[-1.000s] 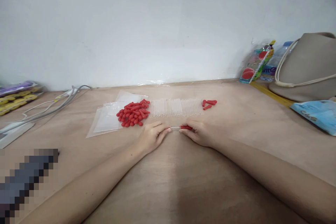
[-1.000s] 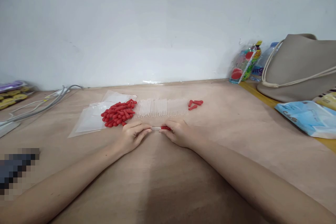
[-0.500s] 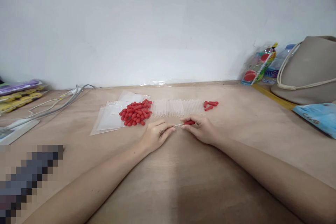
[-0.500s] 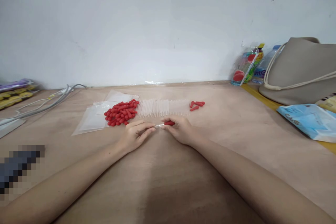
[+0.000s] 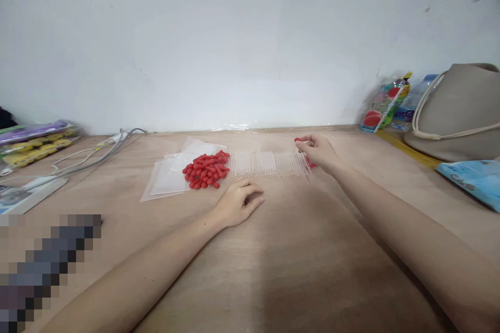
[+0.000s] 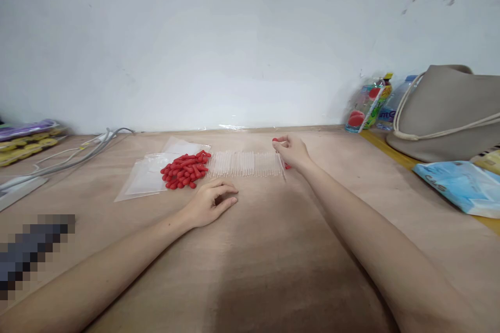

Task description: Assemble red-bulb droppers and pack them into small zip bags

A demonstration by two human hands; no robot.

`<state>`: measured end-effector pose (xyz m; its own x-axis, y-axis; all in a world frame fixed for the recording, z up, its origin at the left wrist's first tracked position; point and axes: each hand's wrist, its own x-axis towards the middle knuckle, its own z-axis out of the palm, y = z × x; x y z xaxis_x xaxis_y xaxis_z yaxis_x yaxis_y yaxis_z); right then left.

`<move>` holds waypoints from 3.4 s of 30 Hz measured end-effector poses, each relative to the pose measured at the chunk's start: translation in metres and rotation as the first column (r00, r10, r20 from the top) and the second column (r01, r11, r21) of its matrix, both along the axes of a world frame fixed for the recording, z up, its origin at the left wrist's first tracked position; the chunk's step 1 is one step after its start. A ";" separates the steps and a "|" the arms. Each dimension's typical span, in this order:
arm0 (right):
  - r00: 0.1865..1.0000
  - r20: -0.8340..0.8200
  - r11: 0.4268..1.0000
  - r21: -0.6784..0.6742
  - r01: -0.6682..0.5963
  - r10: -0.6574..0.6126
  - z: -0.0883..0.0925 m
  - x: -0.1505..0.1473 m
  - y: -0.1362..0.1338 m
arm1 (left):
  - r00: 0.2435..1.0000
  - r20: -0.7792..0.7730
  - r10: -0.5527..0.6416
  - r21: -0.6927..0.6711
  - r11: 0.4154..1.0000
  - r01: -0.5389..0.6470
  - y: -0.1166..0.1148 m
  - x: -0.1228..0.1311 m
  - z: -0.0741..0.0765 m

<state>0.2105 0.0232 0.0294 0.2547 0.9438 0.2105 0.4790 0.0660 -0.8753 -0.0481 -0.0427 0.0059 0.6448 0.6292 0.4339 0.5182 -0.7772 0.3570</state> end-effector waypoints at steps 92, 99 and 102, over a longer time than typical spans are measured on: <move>0.730 0.574 0.799 0.202 -0.566 0.372 -0.034 -0.038 -0.079 | 0.998 -0.033 0.048 0.197 0.980 -0.040 0.013 0.007 -0.004; 0.753 0.495 0.772 0.226 -0.594 0.435 -0.032 -0.040 -0.081 | 1.000 -0.007 -0.022 0.244 0.969 0.023 0.014 0.005 -0.007; 0.746 0.488 0.758 0.230 -0.610 0.453 -0.035 -0.040 -0.080 | 0.998 0.014 -0.058 0.216 0.975 0.054 0.013 0.005 -0.007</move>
<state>0.1705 -0.0566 -0.0059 -0.4421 0.7320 0.5183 0.5502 0.6777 -0.4879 -0.0433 -0.0295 -0.0011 0.6662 0.4829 0.5683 0.4662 -0.8645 0.1882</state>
